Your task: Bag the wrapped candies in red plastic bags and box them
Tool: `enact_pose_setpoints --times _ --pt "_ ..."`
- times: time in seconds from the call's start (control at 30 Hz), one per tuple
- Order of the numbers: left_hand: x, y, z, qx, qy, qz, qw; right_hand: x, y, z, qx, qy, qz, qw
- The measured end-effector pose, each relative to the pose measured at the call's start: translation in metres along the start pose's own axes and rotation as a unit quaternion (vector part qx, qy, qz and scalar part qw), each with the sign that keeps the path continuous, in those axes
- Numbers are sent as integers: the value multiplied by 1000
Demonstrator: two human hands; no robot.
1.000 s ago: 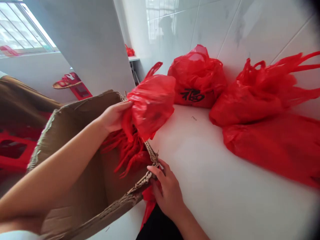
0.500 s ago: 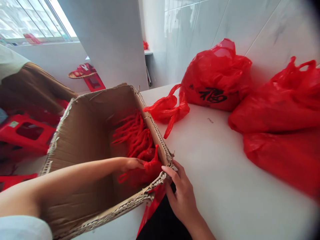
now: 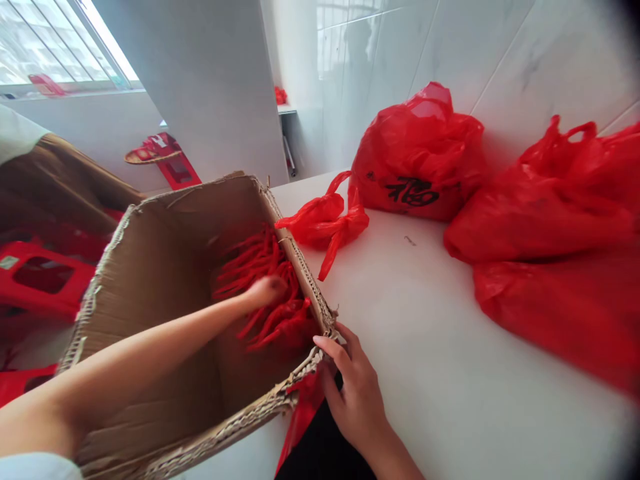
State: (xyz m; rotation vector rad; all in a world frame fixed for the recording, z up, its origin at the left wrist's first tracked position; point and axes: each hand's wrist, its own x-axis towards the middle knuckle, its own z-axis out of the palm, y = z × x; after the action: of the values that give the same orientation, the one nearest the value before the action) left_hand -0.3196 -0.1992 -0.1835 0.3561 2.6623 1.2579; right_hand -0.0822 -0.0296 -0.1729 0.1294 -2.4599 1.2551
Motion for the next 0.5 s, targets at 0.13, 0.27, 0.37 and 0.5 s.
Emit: enact_pose_setpoints --times 0.13,0.27,0.37,0.5 --pt "41 70 -33 44 151 88 984 0 -1 1 -6 8 -1 1000" --pt "55 140 -17 80 125 195 970 0 -1 0 -14 7 11 1000" --pt "64 168 17 107 43 206 972 0 -1 -1 -3 1 14 1000" --pt "82 178 41 78 -33 175 981 1 -2 -3 5 3 12 1000"
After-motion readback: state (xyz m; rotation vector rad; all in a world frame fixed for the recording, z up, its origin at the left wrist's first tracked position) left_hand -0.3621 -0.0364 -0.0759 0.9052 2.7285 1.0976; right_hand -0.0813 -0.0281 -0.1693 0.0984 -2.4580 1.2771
